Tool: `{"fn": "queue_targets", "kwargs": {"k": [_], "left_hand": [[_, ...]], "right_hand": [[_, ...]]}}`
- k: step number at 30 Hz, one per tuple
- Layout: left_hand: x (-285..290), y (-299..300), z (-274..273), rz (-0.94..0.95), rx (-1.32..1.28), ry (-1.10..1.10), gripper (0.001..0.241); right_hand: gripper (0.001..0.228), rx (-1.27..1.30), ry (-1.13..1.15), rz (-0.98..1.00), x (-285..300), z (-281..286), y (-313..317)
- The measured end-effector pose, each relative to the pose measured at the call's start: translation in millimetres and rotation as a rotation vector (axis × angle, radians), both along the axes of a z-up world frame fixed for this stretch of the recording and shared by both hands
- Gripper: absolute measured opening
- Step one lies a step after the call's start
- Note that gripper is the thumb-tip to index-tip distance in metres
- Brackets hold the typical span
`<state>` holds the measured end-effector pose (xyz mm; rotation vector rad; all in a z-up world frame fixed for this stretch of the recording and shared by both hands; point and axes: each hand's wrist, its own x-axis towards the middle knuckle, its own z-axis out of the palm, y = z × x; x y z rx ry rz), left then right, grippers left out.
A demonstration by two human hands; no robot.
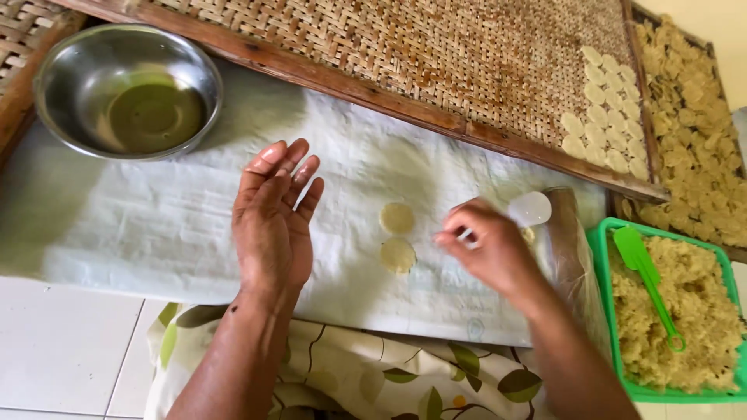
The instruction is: Flattening dough with a rolling pin and cutting it into small discs to be placed on a drying rack.
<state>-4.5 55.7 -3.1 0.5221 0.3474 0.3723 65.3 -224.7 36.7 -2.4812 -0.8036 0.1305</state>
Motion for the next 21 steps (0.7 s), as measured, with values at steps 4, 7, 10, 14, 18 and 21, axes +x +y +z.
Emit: {"fn": "queue_targets", "kwargs": {"k": [4, 7, 10, 14, 18, 21], "left_hand": [[1.1, -2.5, -0.4, -0.011, -0.031, -0.006, 0.020], [3.9, -4.0, -6.5, -0.017, -0.048, -0.035, 0.021], [3.0, -2.3, -3.4, -0.040, -0.058, -0.027, 0.022], [2.2, -1.9, -1.0, -0.044, -0.087, -0.048, 0.021], [0.2, -1.5, 3.9, -0.074, -0.059, -0.050, 0.021], [0.4, -2.3, 3.3, -0.085, -0.050, -0.041, 0.020]], "right_hand": [[0.015, -0.017, 0.153, 0.001, -32.6, -7.1, 44.0], [0.023, -0.073, 0.093, 0.000, -46.6, -6.3, 64.7], [0.025, -0.134, 0.061, -0.011, -51.0, -9.1, 74.5], [0.025, -0.192, 0.010, 0.011, -57.6, -12.3, 80.3], [0.031, -0.180, -0.246, 0.060, -65.5, -16.4, 83.2], [0.036, -0.099, -0.147, -0.005, -62.6, -21.6, 75.1]]}}
